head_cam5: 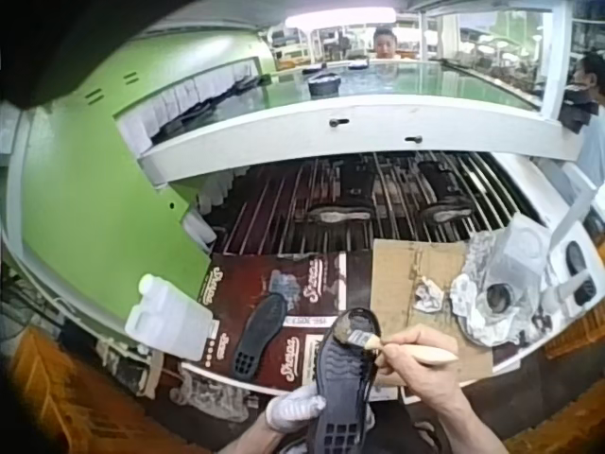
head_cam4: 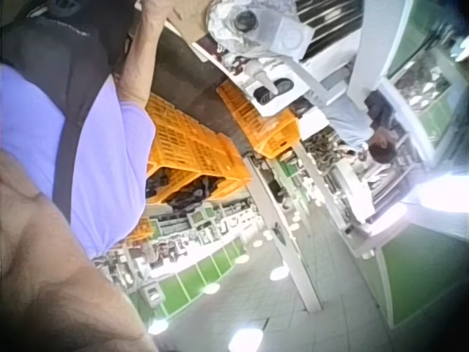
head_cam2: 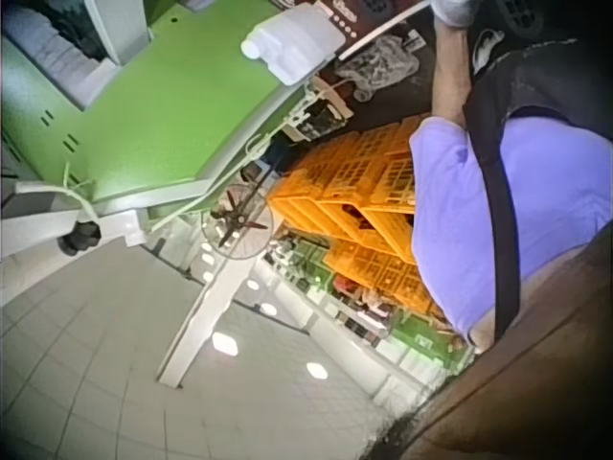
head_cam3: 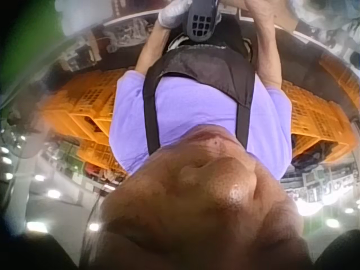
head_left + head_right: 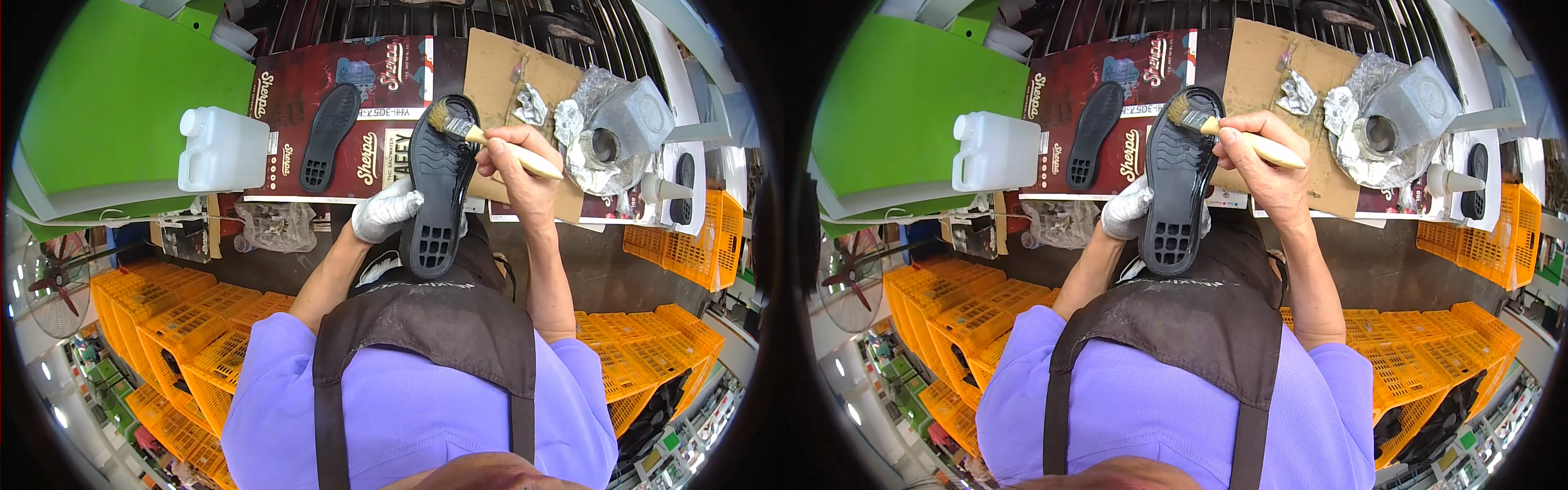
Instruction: The person uses a paintbrush to apply a dark coating to the soles of black shoes. They repeatedly dip the brush into a container and paint the textured surface of the soles, handling the shoes one at a time and placing them on a workbench.
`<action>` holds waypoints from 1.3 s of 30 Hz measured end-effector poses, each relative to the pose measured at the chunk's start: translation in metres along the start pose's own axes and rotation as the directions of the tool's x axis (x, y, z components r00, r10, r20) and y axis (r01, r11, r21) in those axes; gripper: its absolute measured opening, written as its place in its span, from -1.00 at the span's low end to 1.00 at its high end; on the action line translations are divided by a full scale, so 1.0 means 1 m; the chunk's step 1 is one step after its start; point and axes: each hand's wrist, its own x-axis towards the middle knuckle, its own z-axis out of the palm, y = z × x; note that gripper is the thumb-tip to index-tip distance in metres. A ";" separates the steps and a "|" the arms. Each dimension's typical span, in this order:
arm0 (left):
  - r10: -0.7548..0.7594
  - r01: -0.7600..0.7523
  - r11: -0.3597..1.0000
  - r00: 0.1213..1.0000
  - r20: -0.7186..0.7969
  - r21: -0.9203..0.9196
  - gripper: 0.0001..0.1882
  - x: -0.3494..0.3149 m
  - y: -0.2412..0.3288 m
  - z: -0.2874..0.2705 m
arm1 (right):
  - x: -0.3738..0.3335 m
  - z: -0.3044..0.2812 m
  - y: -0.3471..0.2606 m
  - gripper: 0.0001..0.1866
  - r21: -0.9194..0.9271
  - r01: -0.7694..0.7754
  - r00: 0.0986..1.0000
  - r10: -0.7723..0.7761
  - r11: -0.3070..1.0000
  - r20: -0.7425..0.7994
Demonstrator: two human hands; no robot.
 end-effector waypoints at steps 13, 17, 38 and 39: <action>0.048 -0.030 0.976 0.996 0.077 -0.218 -0.38 -0.007 -0.003 -0.013 | -0.012 0.014 -0.007 -0.86 0.095 -0.059 0.992 0.048 0.994 0.118; 0.090 -0.081 0.943 0.996 0.012 -0.323 -0.43 -0.010 -0.001 -0.011 | -0.016 0.018 -0.006 -0.86 0.123 -0.045 0.988 0.026 0.991 0.152; 0.260 -0.366 0.896 0.891 -0.372 -0.251 -0.45 0.009 0.008 -0.010 | -0.035 0.039 -0.012 -0.86 0.095 -0.107 0.973 0.085 0.990 0.216; 0.272 -0.370 0.898 0.892 -0.362 -0.237 -0.45 0.008 0.009 -0.011 | -0.036 0.040 -0.013 -0.86 0.094 -0.115 0.971 0.092 0.989 0.222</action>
